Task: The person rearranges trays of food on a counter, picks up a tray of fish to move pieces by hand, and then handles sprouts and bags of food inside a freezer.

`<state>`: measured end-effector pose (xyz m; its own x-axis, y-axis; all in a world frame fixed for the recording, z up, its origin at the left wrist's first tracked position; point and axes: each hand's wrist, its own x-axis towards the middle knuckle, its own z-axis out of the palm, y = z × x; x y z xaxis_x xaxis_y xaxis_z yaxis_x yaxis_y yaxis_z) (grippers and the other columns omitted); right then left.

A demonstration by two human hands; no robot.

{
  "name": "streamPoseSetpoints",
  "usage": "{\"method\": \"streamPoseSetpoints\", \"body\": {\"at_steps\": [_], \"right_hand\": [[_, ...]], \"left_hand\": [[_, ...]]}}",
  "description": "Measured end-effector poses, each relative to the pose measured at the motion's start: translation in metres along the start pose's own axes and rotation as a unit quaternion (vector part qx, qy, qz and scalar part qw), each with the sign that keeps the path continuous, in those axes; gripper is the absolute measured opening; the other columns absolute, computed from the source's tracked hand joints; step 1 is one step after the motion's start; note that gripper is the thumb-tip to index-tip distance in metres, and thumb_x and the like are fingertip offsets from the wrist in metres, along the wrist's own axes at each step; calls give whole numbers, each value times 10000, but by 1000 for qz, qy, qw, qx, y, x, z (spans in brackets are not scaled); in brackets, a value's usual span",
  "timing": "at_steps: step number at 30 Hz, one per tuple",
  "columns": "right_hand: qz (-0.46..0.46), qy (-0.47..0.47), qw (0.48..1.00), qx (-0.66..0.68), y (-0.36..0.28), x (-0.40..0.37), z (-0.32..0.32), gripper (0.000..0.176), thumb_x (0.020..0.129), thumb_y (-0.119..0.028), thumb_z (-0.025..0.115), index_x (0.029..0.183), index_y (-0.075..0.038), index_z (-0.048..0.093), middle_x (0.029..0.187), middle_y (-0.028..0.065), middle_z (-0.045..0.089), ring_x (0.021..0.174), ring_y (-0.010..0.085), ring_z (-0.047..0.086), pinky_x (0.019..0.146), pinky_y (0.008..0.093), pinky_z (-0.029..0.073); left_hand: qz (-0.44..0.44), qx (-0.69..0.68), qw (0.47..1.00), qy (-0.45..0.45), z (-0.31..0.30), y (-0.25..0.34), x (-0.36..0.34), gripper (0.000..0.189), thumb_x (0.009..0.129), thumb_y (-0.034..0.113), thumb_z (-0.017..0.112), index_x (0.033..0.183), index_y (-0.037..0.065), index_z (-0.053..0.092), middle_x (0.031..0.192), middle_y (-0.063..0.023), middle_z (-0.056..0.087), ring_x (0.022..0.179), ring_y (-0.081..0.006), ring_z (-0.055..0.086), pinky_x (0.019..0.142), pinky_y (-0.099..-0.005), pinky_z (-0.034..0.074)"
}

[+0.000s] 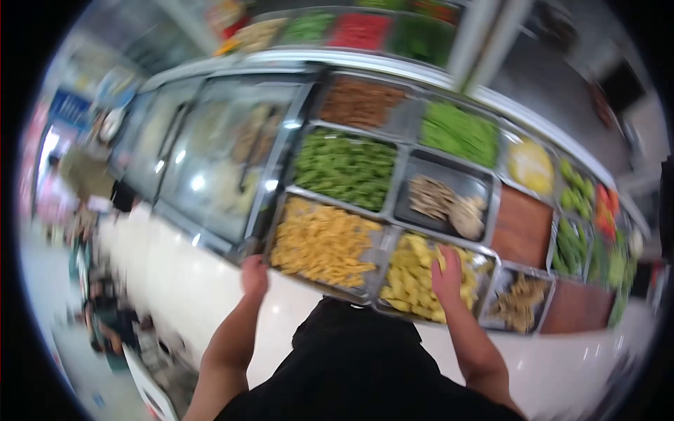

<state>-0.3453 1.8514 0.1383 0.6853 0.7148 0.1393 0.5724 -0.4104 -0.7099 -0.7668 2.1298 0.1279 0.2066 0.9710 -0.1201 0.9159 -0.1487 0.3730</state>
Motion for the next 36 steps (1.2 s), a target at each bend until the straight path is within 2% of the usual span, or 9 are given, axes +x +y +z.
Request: {"method": "streamPoseSetpoints", "body": {"at_steps": [4,10,12,14,20,22,26,30,36], "right_hand": [[-42,-134,986,93,-59,-11,55,299,833,-99,602,1116,-7,581,1067,180,600,1024,359,567,906,408,449],[-62,-232,964,115,-105,-14,109,297,832,-74,629,1122,-23,594,1002,120,642,894,224,631,812,320,494],[3,-251,961,113,-128,-11,123,287,839,-78,628,1119,-23,598,990,113,645,864,201,627,775,308,503],[-53,-241,965,86,-130,-9,153,276,846,-80,621,1115,-21,601,979,111,646,842,199,623,759,306,506],[-57,-230,971,41,-238,-19,238,281,862,-113,606,1127,-20,597,1010,120,646,899,220,627,800,331,496],[-49,-237,970,23,-286,-29,275,321,842,-117,611,1148,-23,587,1088,154,627,1013,283,605,884,377,476],[-191,-223,954,-55,-357,-34,338,418,809,-166,642,1196,-31,560,1236,180,548,1170,354,501,1007,433,398],[-226,-219,938,-143,-380,-31,379,475,819,-234,648,1231,-24,538,1352,211,469,1262,389,423,1066,460,339],[-246,-158,938,-186,-373,-25,411,465,842,-247,628,1237,-27,516,1378,194,435,1297,387,372,1107,481,264]], "left_hand": [[90,-5,994,-60,5,-2,-43,191,834,142,520,978,78,629,1003,-158,619,981,-346,587,853,-449,479],[6,-22,975,-222,-6,-48,-80,226,861,180,492,1005,91,642,1018,-173,627,981,-361,602,863,-461,485],[-21,-24,969,-244,-4,-88,-85,230,863,181,486,1008,94,642,1041,-177,631,996,-369,599,866,-464,484],[-50,-28,955,-291,-12,-130,-88,253,859,182,484,1030,82,641,1064,-176,637,1018,-367,598,880,-456,484],[-87,-41,956,-278,-28,-316,-99,270,854,160,479,1025,51,657,1056,-200,655,1038,-355,604,897,-442,485],[-184,-29,947,-261,-45,-381,-107,255,853,156,486,1005,55,664,1021,-204,664,1016,-366,611,889,-445,487],[-285,-23,941,-182,-78,-506,-116,243,859,177,504,956,33,673,1003,-214,664,993,-379,616,871,-448,489],[-352,-64,928,-100,-113,-562,-114,262,859,194,514,919,15,695,974,-213,676,966,-369,629,864,-445,492],[-333,-64,929,-146,-97,-559,-110,259,866,213,525,952,31,688,990,-194,679,968,-354,634,865,-435,496]]}}
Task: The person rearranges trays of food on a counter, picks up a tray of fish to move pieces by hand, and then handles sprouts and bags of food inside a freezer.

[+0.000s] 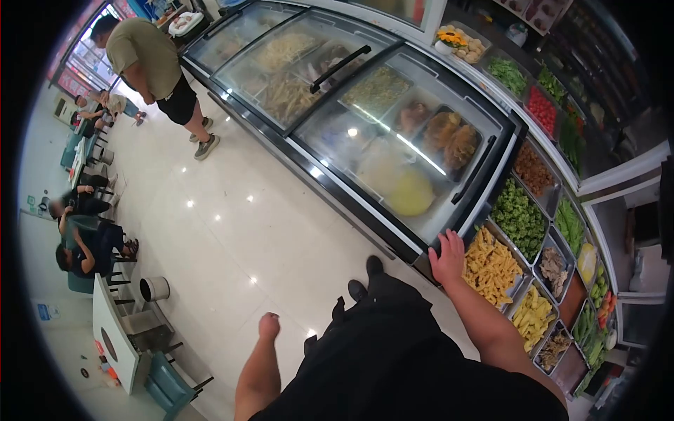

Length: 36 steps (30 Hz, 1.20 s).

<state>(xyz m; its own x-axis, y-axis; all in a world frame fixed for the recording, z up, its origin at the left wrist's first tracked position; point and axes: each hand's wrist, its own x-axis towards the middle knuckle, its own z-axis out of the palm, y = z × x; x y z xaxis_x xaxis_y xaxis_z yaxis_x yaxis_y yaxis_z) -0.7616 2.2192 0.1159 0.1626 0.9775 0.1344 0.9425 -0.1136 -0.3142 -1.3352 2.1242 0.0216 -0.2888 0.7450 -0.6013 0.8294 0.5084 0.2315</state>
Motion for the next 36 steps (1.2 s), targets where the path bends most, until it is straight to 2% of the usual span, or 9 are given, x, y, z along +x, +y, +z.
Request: {"method": "streamPoseSetpoints", "body": {"at_steps": [8,10,16,20,28,30,33,34,36], "right_hand": [[8,-27,999,20,-2,7,-7,482,789,-218,658,1213,-35,523,1368,202,423,1298,407,357,1097,506,258],[12,-45,999,19,-2,11,-8,501,774,-223,659,1214,-30,518,1369,202,420,1303,409,349,1095,517,252],[12,-63,998,19,-1,17,-8,519,749,-227,666,1205,-31,515,1370,208,416,1308,420,332,1093,539,242],[33,-83,996,2,-1,20,-7,521,751,-215,664,1213,-34,506,1372,211,414,1301,425,341,1092,544,245],[80,-83,993,-2,-15,28,-8,465,774,-156,655,1204,-56,509,1371,196,427,1300,409,368,1093,540,262],[105,-85,991,-22,-30,36,-1,408,815,-135,622,1193,-37,507,1362,210,430,1296,408,375,1092,521,273],[281,11,959,-21,-64,50,27,338,912,-159,536,1195,21,493,1365,246,417,1295,420,369,1087,484,291],[286,10,958,-26,-74,54,40,338,912,-159,536,1195,21,493,1365,246,417,1295,420,369,1087,484,291],[407,81,909,-26,-95,62,69,369,922,-187,533,1215,32,489,1385,259,400,1301,424,362,1093,486,279]], "left_hand": [[41,53,992,-108,-25,89,23,289,848,268,507,967,82,694,985,-178,682,968,-351,636,855,-435,507],[22,56,994,-92,-43,103,44,299,854,285,511,968,75,691,967,-185,682,946,-361,640,844,-447,508],[66,79,995,10,-116,153,129,319,878,316,511,881,38,668,896,-209,669,888,-398,630,793,-485,499],[89,63,991,75,-169,227,175,367,886,358,537,801,16,641,846,-215,653,804,-413,621,722,-492,488],[305,7,927,219,-241,375,276,305,879,317,600,757,38,622,749,-145,612,705,-335,605,642,-418,475],[371,-34,897,236,-256,404,304,229,863,279,630,784,64,632,773,-108,609,727,-316,600,649,-414,474],[435,-17,870,231,-275,432,347,160,837,236,656,843,79,631,822,-99,605,776,-318,593,674,-420,469],[438,-19,870,224,-281,438,359,160,837,236,656,843,79,631,822,-99,605,776,-318,593,674,-420,469],[523,19,821,228,-288,445,379,163,814,212,669,896,82,617,860,-110,586,814,-329,577,702,-425,462]]}}
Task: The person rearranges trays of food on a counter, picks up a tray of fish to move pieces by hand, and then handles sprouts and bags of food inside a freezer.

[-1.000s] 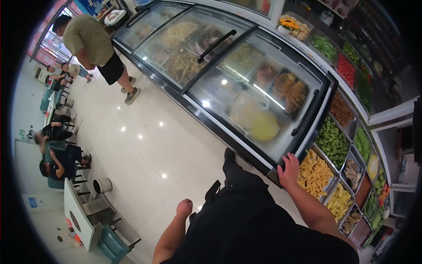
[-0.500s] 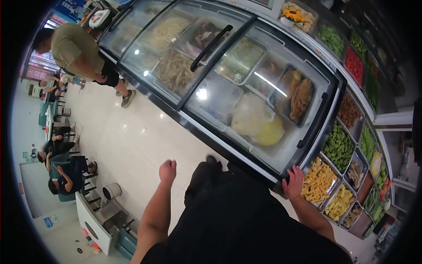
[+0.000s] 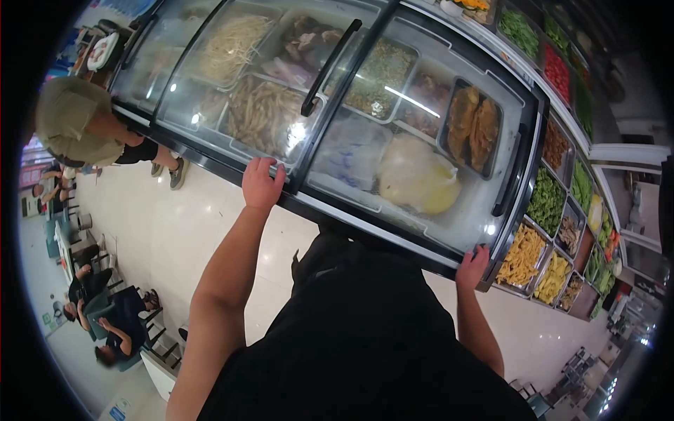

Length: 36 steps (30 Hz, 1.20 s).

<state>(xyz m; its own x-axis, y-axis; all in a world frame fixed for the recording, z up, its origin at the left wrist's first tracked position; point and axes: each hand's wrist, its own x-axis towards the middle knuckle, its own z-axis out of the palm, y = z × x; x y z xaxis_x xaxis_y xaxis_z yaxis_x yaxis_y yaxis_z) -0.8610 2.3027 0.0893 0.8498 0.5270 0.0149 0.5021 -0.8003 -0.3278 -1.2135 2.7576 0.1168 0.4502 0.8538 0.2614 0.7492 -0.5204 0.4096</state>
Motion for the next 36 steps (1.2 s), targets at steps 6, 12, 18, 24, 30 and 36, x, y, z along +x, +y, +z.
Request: {"method": "streamPoseSetpoints", "body": {"at_steps": [6,12,18,24,30,36], "right_hand": [[53,43,996,-52,-58,-15,19,422,926,-228,548,1252,32,486,1361,261,428,1287,423,378,1089,470,293],[73,95,989,-85,-58,-13,31,434,939,-269,527,1267,12,483,1342,240,448,1260,394,412,1068,459,319],[89,76,989,-92,-57,-12,31,447,946,-287,508,1277,12,474,1360,236,433,1274,390,398,1074,461,311],[78,71,989,-106,-64,-10,28,458,954,-285,508,1279,33,451,1312,228,462,1243,390,415,1062,452,320],[88,74,985,-126,-65,-11,29,448,954,-286,507,1280,19,456,1299,227,467,1231,389,423,1053,448,329],[110,54,987,-104,-58,-12,30,449,965,-299,482,1295,5,461,1371,229,422,1280,392,391,1077,458,306]], "left_hand": [[78,-21,993,-90,11,-23,6,226,785,218,655,935,58,602,882,-129,568,877,-337,567,757,-445,450],[86,-51,991,-93,7,-28,8,262,742,197,666,970,75,622,875,-117,565,858,-326,570,752,-433,442],[84,-70,989,-95,6,-30,9,276,745,222,663,980,82,624,861,-104,555,852,-310,568,747,-423,441],[88,-77,989,-93,4,-30,11,267,749,214,662,979,85,616,858,-96,555,869,-296,568,759,-417,439],[91,-84,987,-105,1,-30,12,274,755,213,661,993,88,614,864,-87,552,881,-284,567,763,-411,437],[88,-71,986,-122,1,-29,11,266,768,225,646,1002,102,612,901,-80,564,911,-272,565,791,-399,430]]}}
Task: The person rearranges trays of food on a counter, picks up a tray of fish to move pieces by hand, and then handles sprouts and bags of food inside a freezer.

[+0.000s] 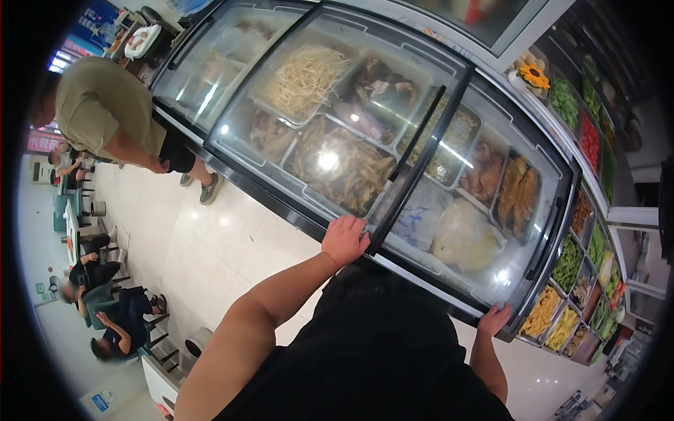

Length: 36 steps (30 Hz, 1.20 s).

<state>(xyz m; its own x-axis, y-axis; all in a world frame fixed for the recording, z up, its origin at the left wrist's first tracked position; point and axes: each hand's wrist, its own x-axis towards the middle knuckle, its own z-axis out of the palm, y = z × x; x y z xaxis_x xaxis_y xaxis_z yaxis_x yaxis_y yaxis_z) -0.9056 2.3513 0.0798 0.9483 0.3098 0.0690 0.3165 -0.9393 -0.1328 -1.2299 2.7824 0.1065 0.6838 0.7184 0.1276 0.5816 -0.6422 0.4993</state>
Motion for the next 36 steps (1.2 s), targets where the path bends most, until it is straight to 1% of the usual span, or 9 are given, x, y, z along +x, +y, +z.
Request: {"method": "streamPoseSetpoints", "body": {"at_steps": [4,6,10,12,16,18,21,28,36], "right_hand": [[-4,3,1000,3,3,0,2,451,969,-305,472,1296,6,460,1372,228,422,1281,390,390,1078,459,305],[-20,28,999,-4,2,0,3,460,974,-314,473,1289,19,454,1303,234,464,1234,396,421,1055,449,327],[-17,24,1000,-2,2,0,3,464,975,-322,469,1288,20,459,1312,233,460,1240,395,418,1058,450,324],[2,2,1000,4,2,0,1,449,971,-307,464,1296,3,463,1373,224,419,1289,383,381,1080,461,301],[1,12,1000,2,0,1,3,449,969,-308,468,1288,9,468,1357,230,433,1281,386,391,1076,461,306],[-26,23,999,-6,4,1,5,444,960,-296,491,1271,21,479,1335,239,453,1265,390,406,1072,461,311],[-10,27,1000,-6,5,0,5,421,943,-256,522,1249,32,494,1322,249,462,1246,395,419,1072,464,316],[16,-4,1000,6,-9,-1,-3,439,951,-284,501,1268,20,490,1359,237,440,1273,385,402,1077,457,313],[6,23,1000,-1,-2,0,1,449,964,-319,479,1282,-2,491,1365,214,432,1272,374,401,1067,449,322]], "left_hand": [[0,-1,1000,0,-1,0,0,268,766,227,648,1001,104,610,900,-79,563,913,-271,565,791,-400,431],[0,0,1000,-1,-1,0,0,269,765,227,649,1000,102,608,899,-80,562,912,-271,565,787,-402,432],[3,-8,1000,15,0,1,0,262,753,219,656,979,93,619,871,-88,556,888,-283,567,768,-411,431],[0,-12,1000,12,0,0,0,258,754,221,656,976,94,620,874,-89,558,889,-284,567,772,-413,429],[-1,-14,1000,12,0,-1,-1,265,755,224,657,983,95,617,876,-94,559,889,-290,565,775,-420,426],[-3,-11,1000,8,1,-1,-1,278,752,222,660,995,96,612,879,-99,560,893,-302,564,778,-430,424],[0,-2,1000,5,4,0,-1,286,740,208,671,995,95,608,888,-104,566,903,-316,562,784,-440,424],[-6,10,1000,1,5,-2,-1,281,745,211,671,993,94,607,888,-106,568,902,-317,562,773,-440,428],[-7,10,1000,0,3,2,0,299,750,233,661,1011,99,600,914,-105,574,898,-318,572,786,-433,428]]}}
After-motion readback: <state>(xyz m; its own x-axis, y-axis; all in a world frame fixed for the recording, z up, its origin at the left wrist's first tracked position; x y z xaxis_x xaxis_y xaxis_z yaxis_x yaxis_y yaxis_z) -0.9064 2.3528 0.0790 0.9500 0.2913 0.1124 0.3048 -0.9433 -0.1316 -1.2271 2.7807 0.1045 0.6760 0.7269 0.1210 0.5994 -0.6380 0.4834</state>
